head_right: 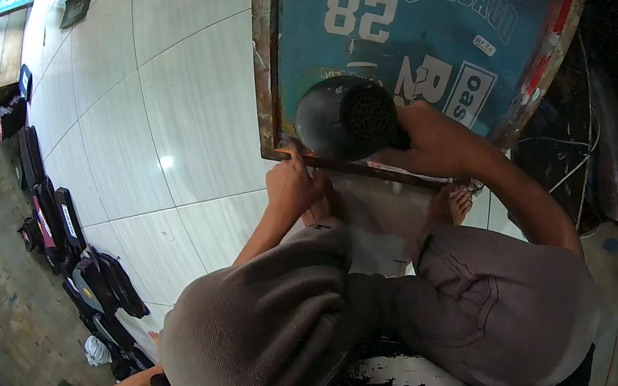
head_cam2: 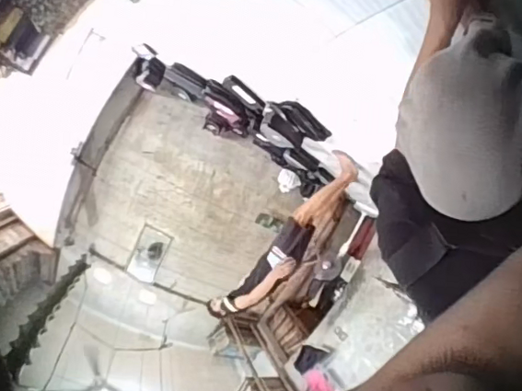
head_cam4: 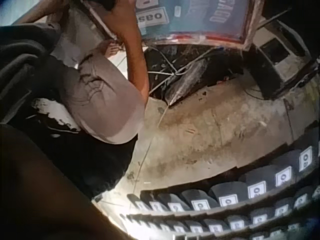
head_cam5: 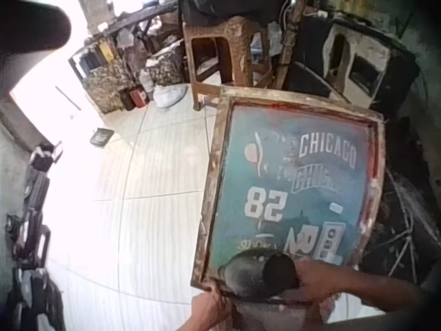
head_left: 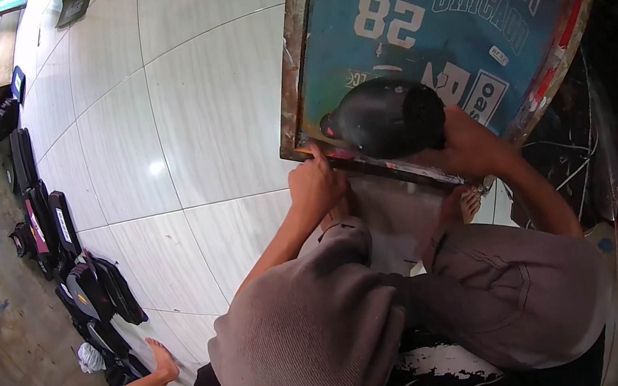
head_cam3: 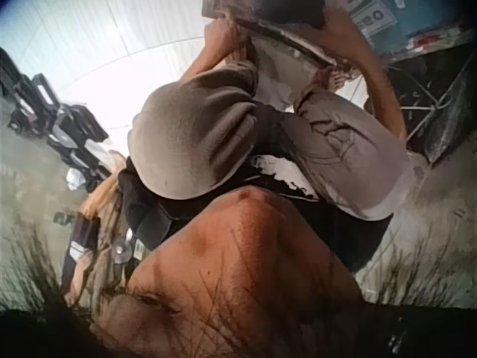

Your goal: The person plugs in a hair dryer, then dries a screen printing frame using the hair dryer while touching the mesh surface by hand.

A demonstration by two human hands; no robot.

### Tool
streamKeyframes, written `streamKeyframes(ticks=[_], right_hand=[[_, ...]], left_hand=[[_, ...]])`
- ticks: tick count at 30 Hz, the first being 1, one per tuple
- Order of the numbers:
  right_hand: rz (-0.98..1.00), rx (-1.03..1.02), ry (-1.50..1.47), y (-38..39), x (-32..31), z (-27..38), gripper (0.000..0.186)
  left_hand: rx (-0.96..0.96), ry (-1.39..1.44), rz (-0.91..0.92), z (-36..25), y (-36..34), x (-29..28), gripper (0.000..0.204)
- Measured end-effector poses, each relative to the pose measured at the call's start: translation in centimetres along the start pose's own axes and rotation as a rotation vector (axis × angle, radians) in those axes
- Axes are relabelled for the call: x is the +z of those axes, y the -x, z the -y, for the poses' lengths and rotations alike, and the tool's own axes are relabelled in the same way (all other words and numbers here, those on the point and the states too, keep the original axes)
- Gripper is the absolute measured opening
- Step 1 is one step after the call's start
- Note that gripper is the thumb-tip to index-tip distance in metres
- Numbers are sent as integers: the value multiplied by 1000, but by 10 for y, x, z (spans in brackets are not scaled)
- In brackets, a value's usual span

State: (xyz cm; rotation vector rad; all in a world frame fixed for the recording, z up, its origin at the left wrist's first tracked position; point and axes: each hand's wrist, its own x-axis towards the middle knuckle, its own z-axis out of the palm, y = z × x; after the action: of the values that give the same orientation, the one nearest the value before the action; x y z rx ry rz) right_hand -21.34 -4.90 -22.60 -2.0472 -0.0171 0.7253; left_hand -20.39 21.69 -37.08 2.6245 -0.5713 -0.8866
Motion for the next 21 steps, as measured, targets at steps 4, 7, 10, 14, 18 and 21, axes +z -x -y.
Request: streamKeyframes(ticks=[4,7,10,14,18,21], right_hand=[[-87,-74,-76,-1,-2,1,35],[-78,-71,-47,0,-5,0,36],[-82,-90,-29,-1,4,-8,36],[-23,-53,-23,-3,6,-5,38],[-13,16,-5,-9,11,4,41],[21,42,-65,-10,6,11,42]], left_hand=[[33,10,27,-17,2,7,83],[34,15,102,-32,0,12,74],[292,31,127,-34,6,14,55],[667,240,-124,-38,20,22,31],[545,493,42,-25,22,19,22],[522,433,100,-22,23,17,22]])
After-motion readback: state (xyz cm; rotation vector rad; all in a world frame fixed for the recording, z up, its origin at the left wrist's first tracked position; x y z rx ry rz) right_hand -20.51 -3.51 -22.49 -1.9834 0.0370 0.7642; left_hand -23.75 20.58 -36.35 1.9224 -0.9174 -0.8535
